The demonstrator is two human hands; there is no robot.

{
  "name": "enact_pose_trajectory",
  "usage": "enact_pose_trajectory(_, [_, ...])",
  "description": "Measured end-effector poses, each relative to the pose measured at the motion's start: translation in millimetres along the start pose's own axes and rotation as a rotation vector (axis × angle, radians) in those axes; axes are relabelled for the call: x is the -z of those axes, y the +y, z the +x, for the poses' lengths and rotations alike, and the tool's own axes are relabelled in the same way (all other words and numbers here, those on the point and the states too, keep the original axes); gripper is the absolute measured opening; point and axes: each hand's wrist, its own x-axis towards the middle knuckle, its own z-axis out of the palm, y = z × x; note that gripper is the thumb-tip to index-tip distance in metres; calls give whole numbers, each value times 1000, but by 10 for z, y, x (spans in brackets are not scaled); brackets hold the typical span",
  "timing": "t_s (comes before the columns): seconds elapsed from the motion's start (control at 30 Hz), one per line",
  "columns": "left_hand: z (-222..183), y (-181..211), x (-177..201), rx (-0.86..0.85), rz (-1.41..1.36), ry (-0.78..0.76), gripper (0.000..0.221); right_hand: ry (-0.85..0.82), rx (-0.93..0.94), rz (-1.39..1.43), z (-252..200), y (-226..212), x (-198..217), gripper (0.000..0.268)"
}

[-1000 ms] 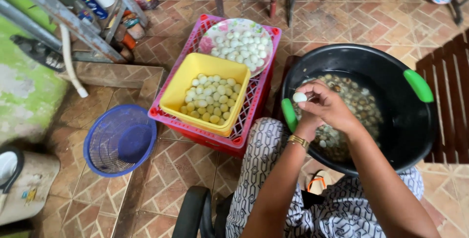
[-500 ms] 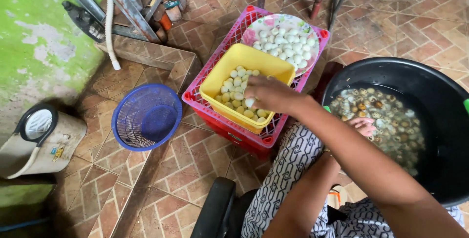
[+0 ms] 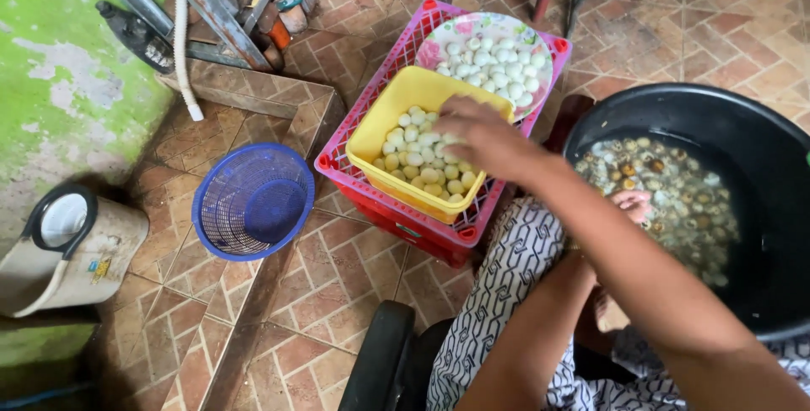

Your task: Peeling the shells off boiled quail eggs and placing them into a container.

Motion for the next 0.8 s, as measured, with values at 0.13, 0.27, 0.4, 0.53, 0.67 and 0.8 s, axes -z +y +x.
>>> enact_pose_trajectory(0.13, [236, -190, 117, 75, 45, 60, 38, 343, 13, -88, -1005, 871, 398, 28])
enact_pose_trajectory(0.27, [536, -527, 141, 157, 215, 254, 27, 411, -470, 33, -2655, 2139, 451, 24])
enact_pose_trajectory(0.4, [150, -76, 212, 324, 711, 214, 28, 48, -1062, 59, -4101, 2774, -150, 50])
enact_pose_trajectory(0.53, [-174, -158, 161, 345, 999, 75, 22, -166, -1245, -33, -4563, 2899, -571, 39])
enact_pose_trajectory(0.67, [191, -101, 223, 385, 1606, -432, 41, -457, -1350, -170, -4655, 3459, -625, 55])
enact_pose_trajectory(0.8, [71, -432, 301, 476, 1718, -623, 44, -616, -1271, 95, -4131, 2615, -362, 71])
